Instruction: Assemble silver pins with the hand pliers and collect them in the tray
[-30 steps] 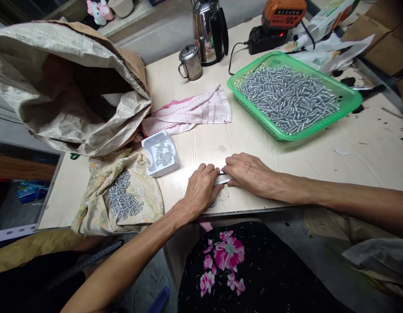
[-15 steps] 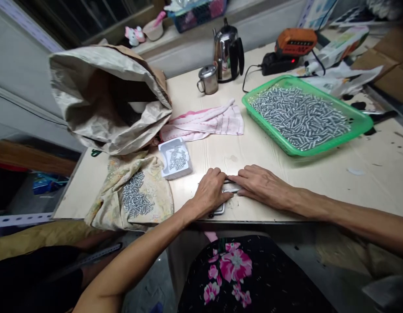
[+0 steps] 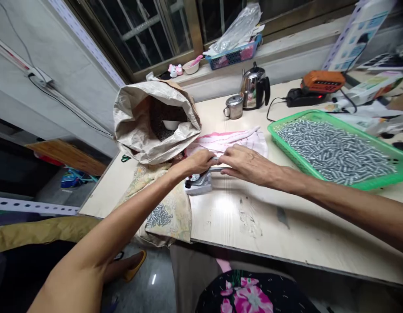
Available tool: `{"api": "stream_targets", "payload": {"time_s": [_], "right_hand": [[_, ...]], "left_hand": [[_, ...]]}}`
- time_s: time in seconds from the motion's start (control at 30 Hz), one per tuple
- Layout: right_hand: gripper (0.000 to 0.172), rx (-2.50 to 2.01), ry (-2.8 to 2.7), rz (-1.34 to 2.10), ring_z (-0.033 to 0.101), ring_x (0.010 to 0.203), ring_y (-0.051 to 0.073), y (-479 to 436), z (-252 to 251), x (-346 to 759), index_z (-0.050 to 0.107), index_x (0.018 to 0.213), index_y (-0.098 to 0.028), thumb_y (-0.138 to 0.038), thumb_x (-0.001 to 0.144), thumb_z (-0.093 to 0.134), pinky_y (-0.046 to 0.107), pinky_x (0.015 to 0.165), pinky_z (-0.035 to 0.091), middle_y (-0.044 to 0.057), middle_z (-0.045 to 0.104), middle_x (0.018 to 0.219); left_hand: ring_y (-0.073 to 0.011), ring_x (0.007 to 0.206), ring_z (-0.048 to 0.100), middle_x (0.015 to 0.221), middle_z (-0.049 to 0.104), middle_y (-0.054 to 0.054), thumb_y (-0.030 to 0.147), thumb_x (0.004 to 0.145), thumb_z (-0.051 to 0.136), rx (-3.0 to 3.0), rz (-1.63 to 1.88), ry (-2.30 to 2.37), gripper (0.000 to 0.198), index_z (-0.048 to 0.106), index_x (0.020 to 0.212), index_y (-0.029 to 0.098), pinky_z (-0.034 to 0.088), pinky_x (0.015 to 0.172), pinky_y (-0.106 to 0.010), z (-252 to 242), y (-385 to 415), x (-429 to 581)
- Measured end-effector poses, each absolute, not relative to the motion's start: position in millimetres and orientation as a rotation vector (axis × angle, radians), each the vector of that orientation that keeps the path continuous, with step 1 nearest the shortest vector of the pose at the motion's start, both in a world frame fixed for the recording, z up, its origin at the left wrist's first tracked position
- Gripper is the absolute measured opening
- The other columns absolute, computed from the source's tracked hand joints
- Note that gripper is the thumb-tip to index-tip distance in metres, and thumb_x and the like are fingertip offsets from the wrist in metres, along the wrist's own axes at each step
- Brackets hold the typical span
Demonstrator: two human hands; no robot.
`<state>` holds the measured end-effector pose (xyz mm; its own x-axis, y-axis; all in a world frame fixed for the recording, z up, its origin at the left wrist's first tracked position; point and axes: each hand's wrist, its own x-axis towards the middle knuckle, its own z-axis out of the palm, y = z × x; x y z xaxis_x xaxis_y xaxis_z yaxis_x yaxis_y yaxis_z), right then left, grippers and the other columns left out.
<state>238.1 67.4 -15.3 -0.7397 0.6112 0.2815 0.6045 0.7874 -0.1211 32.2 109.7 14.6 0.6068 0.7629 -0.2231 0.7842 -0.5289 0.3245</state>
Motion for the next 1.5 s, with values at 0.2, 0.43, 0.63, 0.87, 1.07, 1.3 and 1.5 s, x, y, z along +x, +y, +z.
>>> {"api": "stream_targets", "payload": {"time_s": [0.2,0.43,0.63,0.87,1.07,1.3,1.5], "right_hand": [[0.017,-0.958,-2.621,-0.329,0.049,0.099,0.026,72,-27,208,0.068,0.092,-0.018,-0.017,0.096,0.051,0.038,0.084,0.034,0.012,0.065,0.105],[0.028,-1.026,-2.555,-0.370,0.051,0.076,0.020,64,-30,190,0.065,0.084,-0.015,-0.009,0.098,0.040,0.038,0.081,0.028,0.007,0.067,0.077],[0.029,-1.014,-2.422,-0.074,0.056,0.071,0.017,30,-32,233,0.063,0.088,-0.018,-0.027,0.104,0.040,0.037,0.084,0.033,0.003,0.066,0.075],[0.019,-0.979,-2.264,0.183,0.060,0.070,0.022,-45,-79,303,0.062,0.107,-0.027,-0.034,0.101,0.046,0.043,0.080,0.040,0.003,0.072,0.087],[0.018,-1.032,-2.259,0.194,0.062,0.066,0.019,-79,-119,305,0.064,0.101,-0.027,-0.033,0.100,0.047,0.041,0.078,0.041,0.001,0.072,0.084],[0.030,-1.208,-2.374,0.177,0.059,0.071,0.019,-88,-121,292,0.064,0.090,-0.023,-0.035,0.104,0.040,0.038,0.075,0.039,0.003,0.065,0.081],[0.024,-1.215,-2.382,0.160,0.058,0.075,0.019,-89,-120,291,0.064,0.097,-0.022,-0.030,0.102,0.042,0.036,0.073,0.037,0.003,0.062,0.084]], "left_hand": [[-0.0185,0.074,0.056,0.080,0.062,-0.006,0.028,0.098,0.049,2.472,0.174,1.596,0.020,0.059,0.087,0.015,0.043,0.074,-0.029,-15,144,12],[-0.0182,0.079,0.055,0.085,0.063,-0.007,0.026,0.099,0.047,2.492,0.315,1.534,0.019,0.060,0.091,0.014,0.043,0.079,-0.030,-26,158,9],[-0.0181,0.088,0.059,0.097,0.068,-0.008,0.033,0.100,0.045,2.489,0.422,1.445,0.030,0.068,0.101,0.015,0.044,0.083,-0.031,13,126,-21],[-0.0255,0.094,0.056,0.092,0.066,-0.011,0.021,0.091,0.052,2.433,-0.300,1.954,0.022,0.070,0.078,0.017,0.045,0.081,-0.035,-17,37,-111],[-0.0299,0.101,0.055,0.096,0.065,-0.016,0.016,0.090,0.047,2.330,-0.480,2.060,0.023,0.068,0.081,0.016,0.046,0.083,-0.038,-53,10,-131],[-0.0281,0.100,0.056,0.097,0.063,-0.015,0.010,0.091,0.037,2.330,-0.392,2.014,0.030,0.067,0.087,0.015,0.044,0.088,-0.037,-56,8,-139],[-0.0235,0.091,0.064,0.095,0.068,-0.010,0.023,0.090,0.048,2.080,0.333,1.976,0.024,0.071,0.095,0.018,0.050,0.084,-0.035,-34,-22,-106]]}}
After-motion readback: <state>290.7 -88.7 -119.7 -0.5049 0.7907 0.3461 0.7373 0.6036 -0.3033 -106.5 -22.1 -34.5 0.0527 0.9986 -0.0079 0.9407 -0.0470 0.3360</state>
